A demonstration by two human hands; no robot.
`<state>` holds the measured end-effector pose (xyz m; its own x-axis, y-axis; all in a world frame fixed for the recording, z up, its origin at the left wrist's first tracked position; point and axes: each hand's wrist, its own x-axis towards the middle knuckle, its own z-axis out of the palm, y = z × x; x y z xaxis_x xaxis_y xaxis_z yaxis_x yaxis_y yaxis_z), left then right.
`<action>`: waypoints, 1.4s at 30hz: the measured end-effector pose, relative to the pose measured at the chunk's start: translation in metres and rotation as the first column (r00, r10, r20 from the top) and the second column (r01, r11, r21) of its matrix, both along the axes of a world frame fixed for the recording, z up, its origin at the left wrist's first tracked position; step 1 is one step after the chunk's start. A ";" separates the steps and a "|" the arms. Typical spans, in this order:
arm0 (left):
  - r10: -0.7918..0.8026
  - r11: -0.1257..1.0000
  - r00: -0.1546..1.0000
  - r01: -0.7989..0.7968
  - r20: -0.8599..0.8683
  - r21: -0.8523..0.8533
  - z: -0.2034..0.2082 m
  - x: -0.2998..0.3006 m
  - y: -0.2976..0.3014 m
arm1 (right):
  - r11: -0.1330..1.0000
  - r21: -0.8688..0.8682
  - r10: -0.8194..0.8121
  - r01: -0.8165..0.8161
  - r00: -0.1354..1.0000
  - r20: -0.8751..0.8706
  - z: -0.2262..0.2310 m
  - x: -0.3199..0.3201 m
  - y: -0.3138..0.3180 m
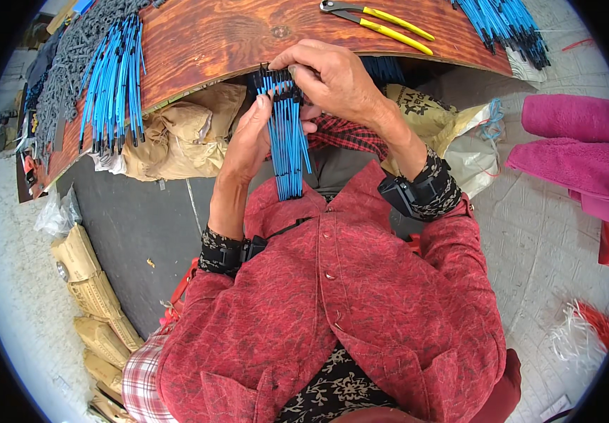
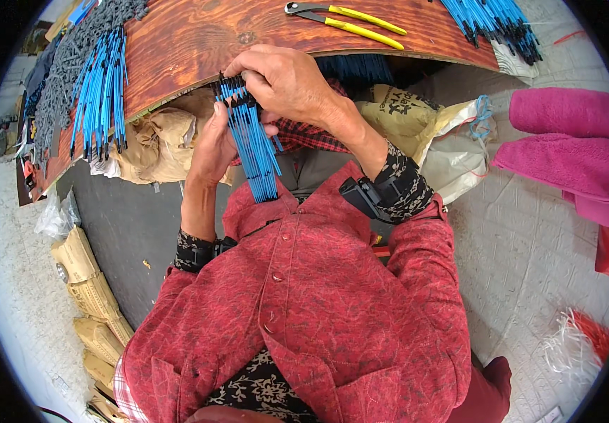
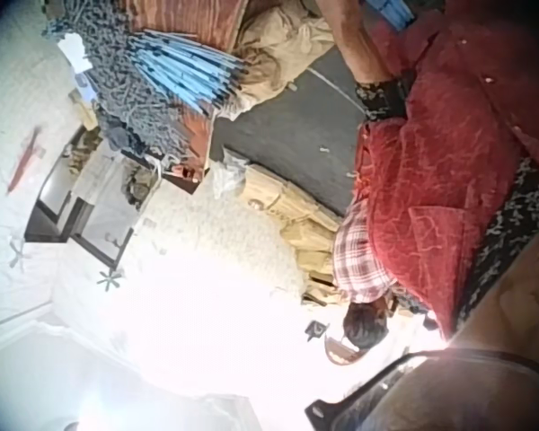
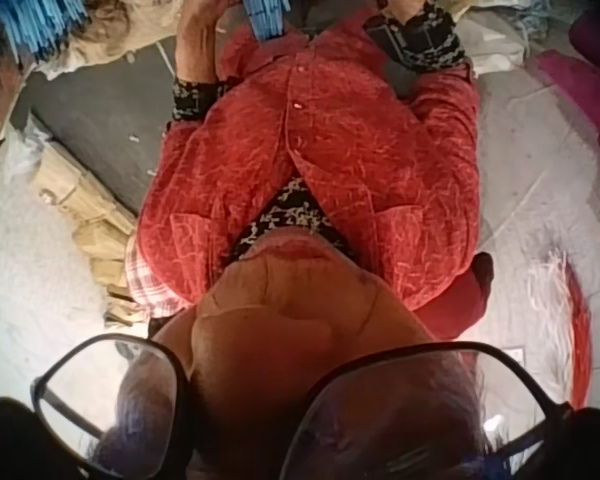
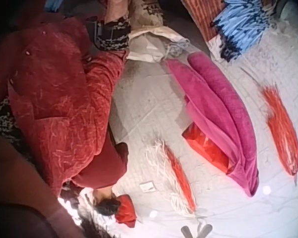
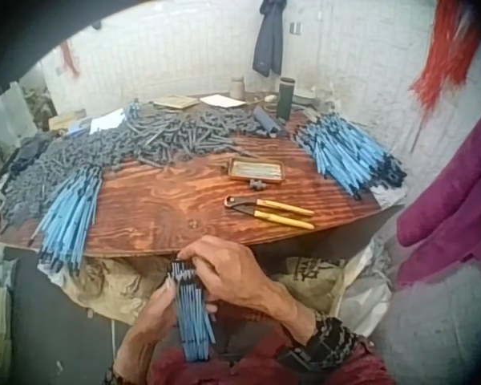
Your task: The recorder is manually assembling small blue plastic pins into black connector frames at a wooden workbench.
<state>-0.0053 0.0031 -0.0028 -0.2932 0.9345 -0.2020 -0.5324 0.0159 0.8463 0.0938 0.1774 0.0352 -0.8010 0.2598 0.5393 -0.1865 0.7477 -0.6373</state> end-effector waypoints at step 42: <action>-0.018 0.998 0.996 0.023 0.089 -0.060 0.003 -0.002 0.004 | 0.998 -0.046 -0.055 0.053 0.998 -0.034 -0.005 -0.001 -0.011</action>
